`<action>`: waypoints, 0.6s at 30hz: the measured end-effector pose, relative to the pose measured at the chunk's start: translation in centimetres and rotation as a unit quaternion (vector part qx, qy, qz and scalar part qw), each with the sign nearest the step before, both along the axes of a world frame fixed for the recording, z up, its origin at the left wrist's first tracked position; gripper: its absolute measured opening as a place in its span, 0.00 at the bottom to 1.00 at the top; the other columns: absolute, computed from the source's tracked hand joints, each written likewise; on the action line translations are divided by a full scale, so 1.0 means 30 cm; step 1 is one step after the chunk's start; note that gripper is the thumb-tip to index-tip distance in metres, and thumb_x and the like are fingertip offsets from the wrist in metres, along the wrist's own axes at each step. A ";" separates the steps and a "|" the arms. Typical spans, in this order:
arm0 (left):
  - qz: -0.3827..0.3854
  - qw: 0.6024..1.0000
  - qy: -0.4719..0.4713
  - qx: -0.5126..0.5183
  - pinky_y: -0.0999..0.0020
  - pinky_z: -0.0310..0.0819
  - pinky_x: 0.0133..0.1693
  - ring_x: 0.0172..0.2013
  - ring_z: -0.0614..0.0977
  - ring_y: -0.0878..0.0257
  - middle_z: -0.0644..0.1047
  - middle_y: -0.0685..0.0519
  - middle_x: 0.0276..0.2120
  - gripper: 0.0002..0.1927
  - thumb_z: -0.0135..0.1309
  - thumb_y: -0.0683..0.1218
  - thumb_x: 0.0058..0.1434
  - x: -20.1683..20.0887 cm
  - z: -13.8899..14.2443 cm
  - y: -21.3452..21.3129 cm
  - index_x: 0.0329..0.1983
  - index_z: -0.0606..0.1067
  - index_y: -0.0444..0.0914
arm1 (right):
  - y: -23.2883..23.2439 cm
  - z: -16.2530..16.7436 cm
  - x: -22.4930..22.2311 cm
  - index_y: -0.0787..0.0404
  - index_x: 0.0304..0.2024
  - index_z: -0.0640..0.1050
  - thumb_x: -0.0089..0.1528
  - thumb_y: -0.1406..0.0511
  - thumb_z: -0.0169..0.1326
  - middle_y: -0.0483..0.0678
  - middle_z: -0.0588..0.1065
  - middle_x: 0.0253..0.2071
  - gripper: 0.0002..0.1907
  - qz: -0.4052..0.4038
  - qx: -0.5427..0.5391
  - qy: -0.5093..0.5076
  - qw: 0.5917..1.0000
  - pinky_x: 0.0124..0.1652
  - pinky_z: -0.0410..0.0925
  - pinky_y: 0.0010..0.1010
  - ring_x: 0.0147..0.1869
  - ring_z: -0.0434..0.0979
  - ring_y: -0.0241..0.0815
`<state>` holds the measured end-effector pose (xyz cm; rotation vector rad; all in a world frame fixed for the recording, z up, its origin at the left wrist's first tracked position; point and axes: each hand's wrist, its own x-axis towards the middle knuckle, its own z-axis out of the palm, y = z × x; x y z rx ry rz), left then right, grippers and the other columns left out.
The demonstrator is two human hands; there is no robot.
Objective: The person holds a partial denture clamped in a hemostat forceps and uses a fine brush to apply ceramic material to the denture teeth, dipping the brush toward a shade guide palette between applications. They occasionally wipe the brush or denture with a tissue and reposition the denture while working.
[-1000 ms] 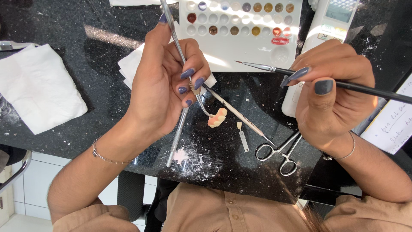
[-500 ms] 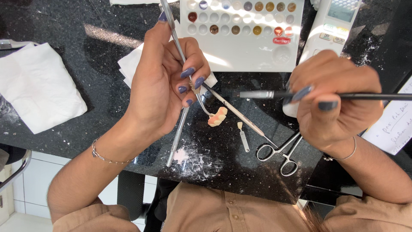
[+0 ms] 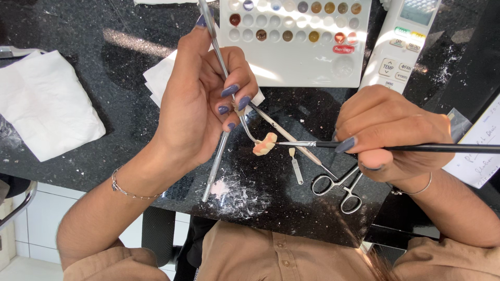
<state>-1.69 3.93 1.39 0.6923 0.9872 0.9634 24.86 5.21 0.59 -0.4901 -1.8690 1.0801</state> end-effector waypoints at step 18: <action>-0.002 1.000 -0.004 0.005 0.79 0.57 0.19 0.18 0.58 0.74 0.67 0.54 0.20 0.28 0.25 0.63 0.73 0.002 -0.004 0.000 0.23 0.61 0.44 | 0.008 -0.024 -0.013 0.65 0.39 0.72 0.70 0.57 0.53 0.50 0.76 0.30 0.16 -0.022 0.014 0.028 0.999 0.29 0.73 0.25 0.35 0.77 0.41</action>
